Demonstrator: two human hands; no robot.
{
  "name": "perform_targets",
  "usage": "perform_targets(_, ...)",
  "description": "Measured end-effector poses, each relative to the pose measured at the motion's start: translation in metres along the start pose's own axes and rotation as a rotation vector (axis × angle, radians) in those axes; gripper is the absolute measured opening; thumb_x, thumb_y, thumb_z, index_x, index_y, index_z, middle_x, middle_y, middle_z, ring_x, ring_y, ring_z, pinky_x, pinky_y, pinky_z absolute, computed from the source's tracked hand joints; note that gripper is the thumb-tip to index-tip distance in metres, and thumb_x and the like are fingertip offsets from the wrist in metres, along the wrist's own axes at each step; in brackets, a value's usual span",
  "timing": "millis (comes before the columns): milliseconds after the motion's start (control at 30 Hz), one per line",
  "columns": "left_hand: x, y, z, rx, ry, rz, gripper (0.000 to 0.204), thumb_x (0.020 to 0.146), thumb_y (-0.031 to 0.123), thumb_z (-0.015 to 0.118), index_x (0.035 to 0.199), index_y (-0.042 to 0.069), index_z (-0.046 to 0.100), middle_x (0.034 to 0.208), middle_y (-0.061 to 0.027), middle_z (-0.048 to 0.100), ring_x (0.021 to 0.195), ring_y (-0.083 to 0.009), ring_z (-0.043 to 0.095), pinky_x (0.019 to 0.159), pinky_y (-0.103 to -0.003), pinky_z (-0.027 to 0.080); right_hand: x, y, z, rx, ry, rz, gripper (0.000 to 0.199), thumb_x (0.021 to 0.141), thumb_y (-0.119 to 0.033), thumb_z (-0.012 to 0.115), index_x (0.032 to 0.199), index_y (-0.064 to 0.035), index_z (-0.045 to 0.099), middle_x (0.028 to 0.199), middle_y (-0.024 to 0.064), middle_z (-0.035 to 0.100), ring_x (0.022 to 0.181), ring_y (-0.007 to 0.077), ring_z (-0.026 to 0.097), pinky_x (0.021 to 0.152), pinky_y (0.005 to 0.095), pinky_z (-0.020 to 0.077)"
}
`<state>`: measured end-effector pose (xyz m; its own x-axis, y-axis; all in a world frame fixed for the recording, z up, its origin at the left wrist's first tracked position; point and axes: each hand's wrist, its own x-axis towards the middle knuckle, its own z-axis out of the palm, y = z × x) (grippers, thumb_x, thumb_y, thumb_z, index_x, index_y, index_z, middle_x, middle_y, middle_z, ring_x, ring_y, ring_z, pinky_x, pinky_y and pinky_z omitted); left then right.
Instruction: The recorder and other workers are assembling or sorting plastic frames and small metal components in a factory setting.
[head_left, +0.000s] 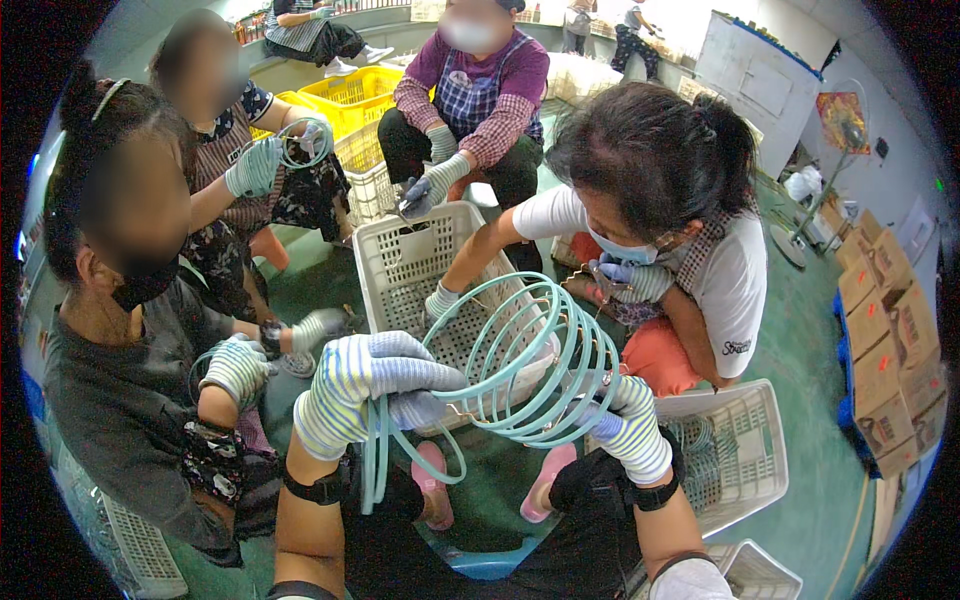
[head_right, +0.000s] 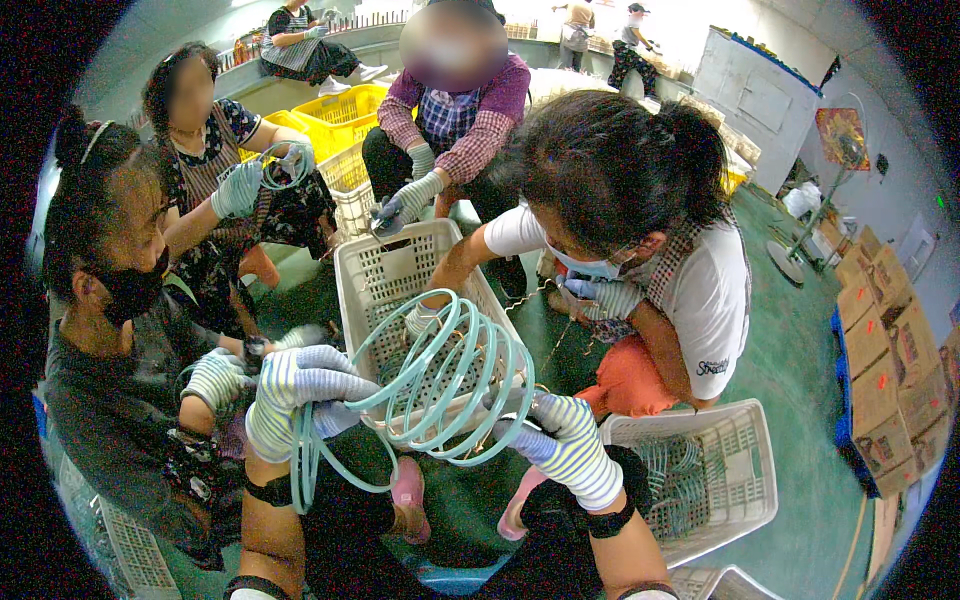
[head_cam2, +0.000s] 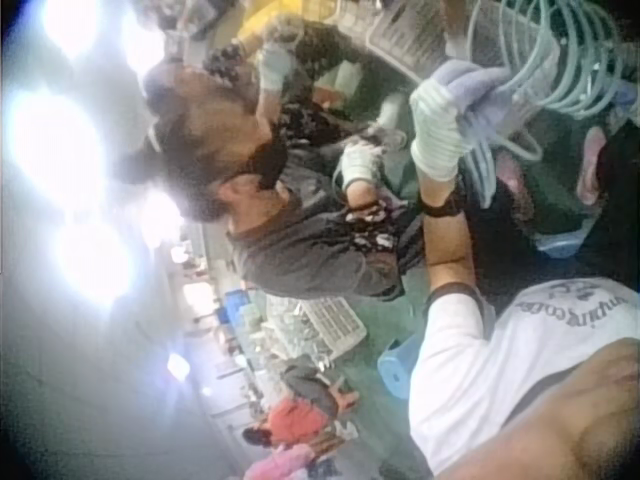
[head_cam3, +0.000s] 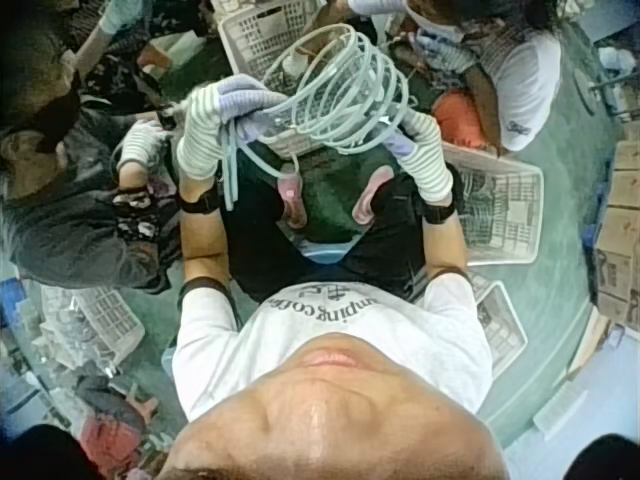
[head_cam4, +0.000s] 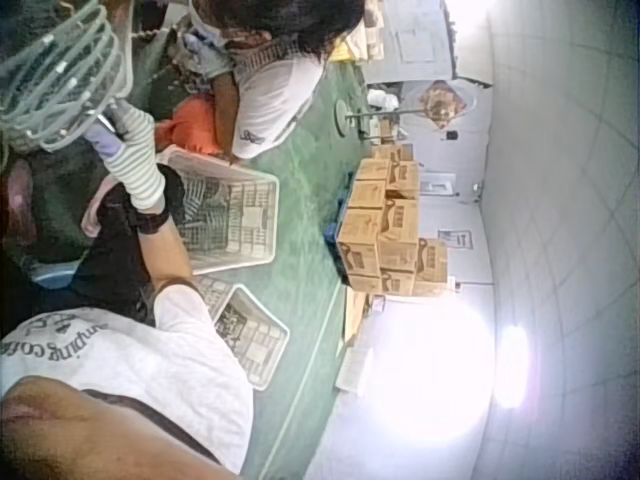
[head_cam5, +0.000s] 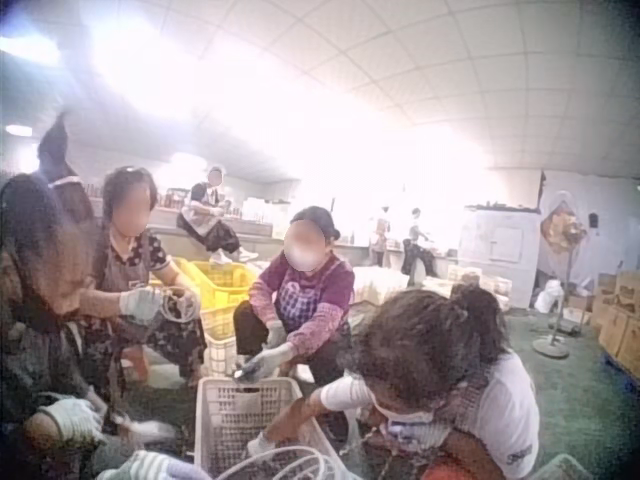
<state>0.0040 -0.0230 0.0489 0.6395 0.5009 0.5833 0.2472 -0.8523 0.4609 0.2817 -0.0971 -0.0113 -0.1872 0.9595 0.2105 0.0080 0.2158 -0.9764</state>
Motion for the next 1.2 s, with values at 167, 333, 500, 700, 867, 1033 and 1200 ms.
perform_targets(167, -0.005, -0.011, 0.001, -0.097, -0.061, -0.045, 0.027, 0.066, 0.021, 0.073, 0.09, 0.008, 0.069, 0.072, -0.0089, 0.061, 0.063, -0.0244, 0.062, 0.056, -0.03, 0.048, 0.0, 0.002, 0.0, -0.025, 0.004, -0.016, 0.032, 0.079, -0.009, 0.066, 0.11, -0.0018, 0.059, 0.101, 0.0056, 0.064, 0.092, 0.0113, 0.057, 0.083, 0.0275, 0.0445)
perform_targets(333, -0.004, -0.01, 0.002, -0.244, -0.182, -0.098, 0.025, 0.069, 0.016, 0.072, 0.092, 0.006, 0.068, 0.075, -0.0098, 0.064, 0.065, -0.0242, 0.063, 0.06, -0.029, 0.049, -0.002, 0.009, -0.001, -0.04, 0.004, -0.002, 0.032, 0.08, -0.009, 0.066, 0.11, -0.0018, 0.058, 0.099, 0.0054, 0.064, 0.091, 0.0107, 0.058, 0.082, 0.0267, 0.0447)
perform_targets(500, 0.0, 0.001, 0.008, -0.39, -0.126, -0.27, 0.025, 0.07, 0.009, 0.072, 0.094, 0.006, 0.067, 0.079, -0.01, 0.065, 0.07, -0.0215, 0.065, 0.063, -0.028, 0.05, -0.001, 0.012, -0.001, -0.002, 0.065, -0.029, 0.032, 0.08, -0.012, 0.066, 0.109, -0.001, 0.059, 0.098, 0.0039, 0.064, 0.088, 0.0099, 0.057, 0.08, 0.0256, 0.0449)
perform_targets(700, -0.003, -0.007, 0.013, -0.127, 0.033, -0.096, 0.028, 0.068, 0.004, 0.07, 0.096, 0.006, 0.067, 0.079, -0.0101, 0.065, 0.07, -0.0231, 0.064, 0.062, -0.029, 0.05, 0.003, 0.013, 0.004, 0.089, 0.145, 0.063, 0.031, 0.082, -0.012, 0.064, 0.111, -0.0009, 0.058, 0.1, 0.0025, 0.063, 0.09, 0.008, 0.055, 0.081, 0.0239, 0.0439)
perform_targets(867, 0.001, -0.003, 0.018, -0.051, 0.081, -0.095, 0.03, 0.068, 0.002, 0.068, 0.097, 0.007, 0.067, 0.081, -0.011, 0.065, 0.07, -0.0243, 0.065, 0.061, -0.029, 0.051, 0.009, 0.007, 0.01, 0.146, 0.249, 0.042, 0.027, 0.08, -0.015, 0.068, 0.103, -0.0022, 0.063, 0.081, -0.0027, 0.062, 0.067, 0.003, 0.051, 0.059, 0.0181, 0.0408)
perform_targets(1033, 0.004, -0.004, 0.027, -0.097, 0.068, -0.08, 0.032, 0.07, 0.0, 0.066, 0.101, 0.008, 0.066, 0.084, -0.0118, 0.065, 0.074, -0.0255, 0.065, 0.065, -0.029, 0.051, 0.01, 0.003, 0.009, 0.125, 0.243, 0.094, 0.026, 0.081, -0.017, 0.067, 0.102, -0.0016, 0.063, 0.079, -0.0033, 0.061, 0.065, 0.0022, 0.048, 0.056, 0.0172, 0.0375)
perform_targets(1200, -0.001, -0.002, 0.022, -0.064, 0.048, -0.098, 0.033, 0.071, -0.003, 0.063, 0.102, 0.007, 0.065, 0.092, -0.0122, 0.065, 0.081, -0.0246, 0.065, 0.07, -0.029, 0.051, 0.008, 0.012, 0.012, 0.05, 0.212, 0.076, 0.029, 0.081, -0.018, 0.067, 0.103, -0.0007, 0.062, 0.087, -0.0012, 0.062, 0.07, 0.0029, 0.05, 0.061, 0.0175, 0.0392)
